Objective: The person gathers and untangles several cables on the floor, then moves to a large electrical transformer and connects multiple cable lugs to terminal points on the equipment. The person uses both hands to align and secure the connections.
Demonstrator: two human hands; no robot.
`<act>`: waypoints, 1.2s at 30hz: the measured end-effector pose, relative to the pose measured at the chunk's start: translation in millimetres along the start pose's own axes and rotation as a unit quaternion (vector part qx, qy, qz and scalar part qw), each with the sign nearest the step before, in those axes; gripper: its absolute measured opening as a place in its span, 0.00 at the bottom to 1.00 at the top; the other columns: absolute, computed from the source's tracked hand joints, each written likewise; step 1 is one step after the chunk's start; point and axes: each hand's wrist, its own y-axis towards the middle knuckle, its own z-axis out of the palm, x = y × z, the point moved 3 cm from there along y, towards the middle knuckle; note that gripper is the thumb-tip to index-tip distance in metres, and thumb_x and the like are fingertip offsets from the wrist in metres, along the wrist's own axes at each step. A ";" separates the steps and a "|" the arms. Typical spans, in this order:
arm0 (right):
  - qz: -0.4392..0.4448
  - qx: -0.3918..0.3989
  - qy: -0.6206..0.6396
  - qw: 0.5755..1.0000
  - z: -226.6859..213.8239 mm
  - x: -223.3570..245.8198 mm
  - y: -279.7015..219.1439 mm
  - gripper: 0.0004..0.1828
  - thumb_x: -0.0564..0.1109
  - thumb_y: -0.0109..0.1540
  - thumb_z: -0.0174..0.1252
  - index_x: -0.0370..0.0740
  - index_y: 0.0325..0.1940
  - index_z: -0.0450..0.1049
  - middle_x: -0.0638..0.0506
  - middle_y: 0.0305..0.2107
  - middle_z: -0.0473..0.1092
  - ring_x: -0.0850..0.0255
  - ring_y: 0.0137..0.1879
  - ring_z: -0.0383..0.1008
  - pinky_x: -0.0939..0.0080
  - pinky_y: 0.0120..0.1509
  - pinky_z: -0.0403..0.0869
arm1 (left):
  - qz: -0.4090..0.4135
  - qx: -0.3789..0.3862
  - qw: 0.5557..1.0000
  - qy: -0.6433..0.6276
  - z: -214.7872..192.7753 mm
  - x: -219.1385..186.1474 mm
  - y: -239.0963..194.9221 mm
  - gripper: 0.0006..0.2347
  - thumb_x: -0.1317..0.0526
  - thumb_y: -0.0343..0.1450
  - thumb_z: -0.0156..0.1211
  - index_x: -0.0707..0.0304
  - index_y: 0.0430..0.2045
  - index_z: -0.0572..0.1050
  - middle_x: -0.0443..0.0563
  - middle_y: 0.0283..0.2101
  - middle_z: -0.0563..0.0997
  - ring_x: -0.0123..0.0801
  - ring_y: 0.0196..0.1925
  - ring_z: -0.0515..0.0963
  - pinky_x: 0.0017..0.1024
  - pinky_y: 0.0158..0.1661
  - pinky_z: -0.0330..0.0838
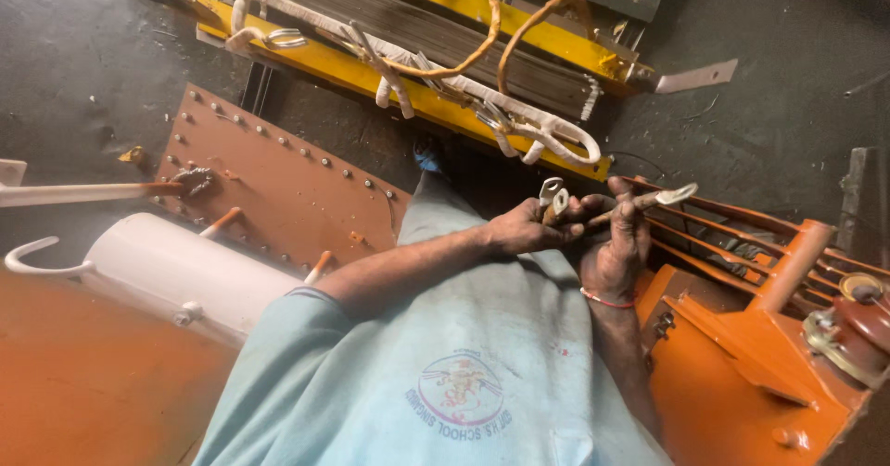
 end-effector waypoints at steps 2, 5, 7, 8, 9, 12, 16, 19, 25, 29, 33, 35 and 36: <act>-0.008 -0.006 -0.073 0.997 24.5 -10.3 20.2 0.33 0.52 0.76 0.51 0.33 0.79 0.50 0.42 0.43 0.72 0.56 0.48 0.76 0.47 0.66 0.77 | 0.004 -0.061 0.998 0.029 -42.3 -12.0 -0.1 0.11 0.60 0.73 0.64 0.69 0.44 0.78 0.50 0.42 0.82 0.26 0.46 0.79 0.27 0.49 0.75; 0.016 0.025 -0.129 0.991 53.1 -22.5 42.1 0.34 0.51 0.73 0.50 0.39 0.80 0.48 0.43 0.40 0.74 0.58 0.40 0.75 0.50 0.59 0.79 | 0.018 -0.243 0.966 -0.082 -114.2 -18.7 -18.8 0.12 0.59 0.73 0.64 0.72 0.42 0.76 0.56 0.37 0.82 0.31 0.35 0.82 0.30 0.36 0.75; 0.062 0.067 -0.170 0.981 64.3 -35.5 46.9 0.33 0.52 0.72 0.48 0.39 0.78 0.49 0.44 0.37 0.75 0.59 0.37 0.75 0.55 0.49 0.78 | 0.056 -0.341 0.916 -0.205 -161.4 -24.3 -32.6 0.14 0.61 0.71 0.65 0.71 0.46 0.74 0.55 0.36 0.79 0.33 0.28 0.79 0.32 0.31 0.77; 0.090 0.094 -0.201 0.971 68.7 -43.7 49.8 0.32 0.53 0.72 0.46 0.38 0.77 0.50 0.44 0.34 0.75 0.59 0.36 0.77 0.58 0.42 0.76 | 0.068 -0.347 0.907 -0.227 -174.4 -24.3 -43.8 0.15 0.61 0.72 0.65 0.71 0.49 0.73 0.55 0.37 0.79 0.31 0.27 0.77 0.30 0.30 0.76; 0.114 0.125 -0.234 0.957 72.1 -50.6 54.7 0.31 0.55 0.72 0.44 0.37 0.76 0.51 0.44 0.31 0.75 0.59 0.36 0.79 0.61 0.36 0.74 | 0.086 -0.351 0.898 -0.250 -184.6 -27.7 -47.9 0.16 0.62 0.72 0.66 0.72 0.52 0.73 0.56 0.38 0.79 0.29 0.27 0.75 0.29 0.29 0.74; 0.137 0.215 -0.207 0.945 81.0 -95.1 65.8 0.28 0.57 0.74 0.43 0.39 0.74 0.55 0.44 0.32 0.76 0.62 0.35 0.77 0.67 0.33 0.71 | 0.127 -0.389 0.899 -0.156 -193.6 -26.2 -54.7 0.19 0.64 0.69 0.64 0.70 0.54 0.73 0.56 0.41 0.83 0.31 0.24 0.74 0.29 0.27 0.72; 0.248 0.175 -0.197 0.932 88.2 -159.7 105.8 0.25 0.57 0.73 0.49 0.35 0.65 0.63 0.42 0.36 0.75 0.60 0.30 0.76 0.63 0.32 0.75 | 0.157 -0.393 0.902 -0.086 -183.5 -30.7 -59.6 0.19 0.68 0.69 0.65 0.74 0.55 0.74 0.53 0.45 0.82 0.28 0.38 0.82 0.28 0.37 0.78; 0.253 0.141 -0.168 0.942 94.3 -177.1 138.6 0.25 0.53 0.69 0.56 0.37 0.65 0.62 0.44 0.45 0.73 0.62 0.30 0.73 0.60 0.32 0.78 | 0.118 -0.332 0.928 -0.126 -174.7 -39.0 -71.7 0.15 0.67 0.71 0.64 0.76 0.51 0.75 0.56 0.40 0.84 0.34 0.39 0.84 0.31 0.41 0.80; 0.225 0.031 -0.222 0.948 139.0 -212.2 195.0 0.28 0.49 0.64 0.58 0.42 0.67 0.65 0.48 0.43 0.70 0.65 0.37 0.77 0.58 0.36 0.83 | 0.059 -0.303 0.951 -0.033 -236.7 -110.0 -86.0 0.12 0.65 0.70 0.66 0.72 0.45 0.79 0.51 0.36 0.84 0.32 0.37 0.82 0.30 0.39 0.77; 0.211 -0.047 -0.380 0.899 144.0 -227.9 195.6 0.26 0.47 0.61 0.58 0.43 0.64 0.70 0.47 0.38 0.72 0.64 0.35 0.77 0.59 0.35 0.82 | -0.029 -0.203 0.979 0.020 -276.3 -128.5 -89.5 0.12 0.64 0.67 0.69 0.71 0.40 0.80 0.50 0.35 0.84 0.28 0.35 0.80 0.29 0.37 0.74; 0.215 -0.098 -0.308 0.921 134.7 -237.7 199.4 0.18 0.42 0.61 0.57 0.35 0.54 0.73 0.48 0.37 0.73 0.60 0.34 0.76 0.58 0.36 0.83 | -0.045 -0.080 0.993 0.072 -288.2 -137.2 -81.3 0.13 0.61 0.67 0.73 0.74 0.37 0.80 0.52 0.34 0.83 0.28 0.35 0.79 0.30 0.37 0.74; 0.222 -0.147 -0.182 0.946 130.6 -233.5 203.2 0.14 0.39 0.60 0.54 0.33 0.50 0.71 0.44 0.37 0.74 0.55 0.36 0.78 0.54 0.39 0.82 | -0.052 -0.013 0.991 0.121 -281.8 -143.7 -72.5 0.14 0.58 0.70 0.72 0.73 0.37 0.79 0.51 0.35 0.82 0.28 0.36 0.78 0.30 0.38 0.74; 0.224 -0.169 -0.118 0.953 130.8 -227.3 205.3 0.12 0.37 0.60 0.52 0.33 0.47 0.70 0.42 0.36 0.74 0.52 0.37 0.79 0.52 0.41 0.82 | -0.054 0.020 0.988 0.144 -276.3 -149.2 -66.9 0.14 0.56 0.71 0.71 0.73 0.38 0.78 0.51 0.35 0.82 0.28 0.37 0.77 0.30 0.38 0.75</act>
